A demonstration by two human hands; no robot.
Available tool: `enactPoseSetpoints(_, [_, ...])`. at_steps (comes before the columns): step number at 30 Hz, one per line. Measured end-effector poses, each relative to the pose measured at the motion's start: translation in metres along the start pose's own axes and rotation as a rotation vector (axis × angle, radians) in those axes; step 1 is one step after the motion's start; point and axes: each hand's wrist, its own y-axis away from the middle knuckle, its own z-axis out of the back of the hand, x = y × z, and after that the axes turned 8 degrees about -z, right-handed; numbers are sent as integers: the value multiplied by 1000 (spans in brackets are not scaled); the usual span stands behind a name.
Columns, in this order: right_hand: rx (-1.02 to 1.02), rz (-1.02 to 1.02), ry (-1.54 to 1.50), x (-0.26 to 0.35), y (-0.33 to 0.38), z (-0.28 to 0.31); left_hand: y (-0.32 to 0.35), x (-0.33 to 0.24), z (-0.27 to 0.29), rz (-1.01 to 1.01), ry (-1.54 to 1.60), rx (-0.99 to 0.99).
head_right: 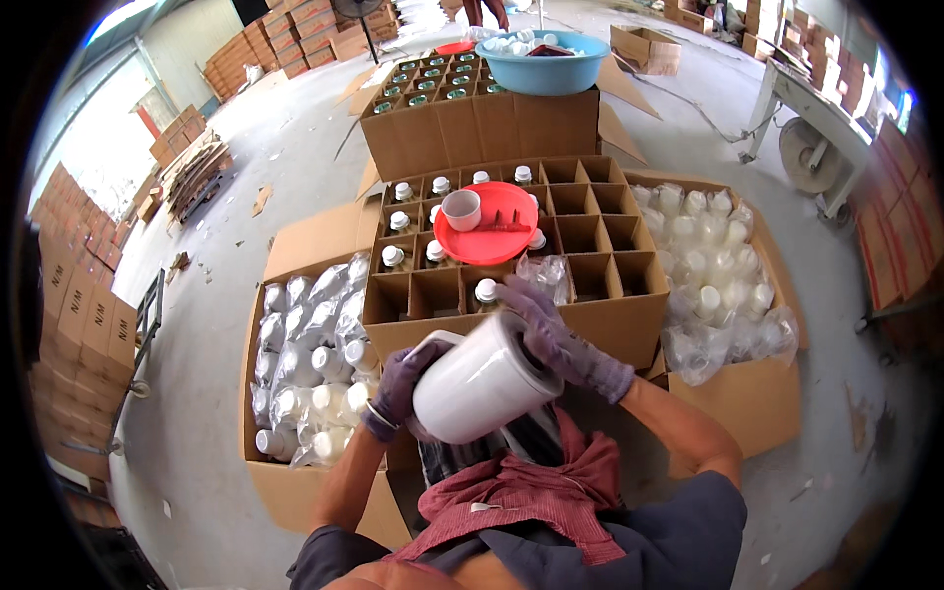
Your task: The person places white plastic bottles into a partitioned cardboard box, removes plastic bags from bottles, and arranges them in rows.
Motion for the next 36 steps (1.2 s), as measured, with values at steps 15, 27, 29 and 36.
enactPoseSetpoints(15, [122, -245, -336, -18, -91, -25, 12, 23, 21, -64, -78, -663])
enactPoseSetpoints(27, [-327, -177, 615, -177, -264, 29, 5, 77, 32, -156, 1382, -856])
enactPoseSetpoints(29, [-229, 146, 737, -130, -233, -6, 1, 71, 37, -237, 774, -919])
enactPoseSetpoints(36, [-250, 716, 1025, 6, -92, -39, -54, 55, -3, -234, 1214, -923])
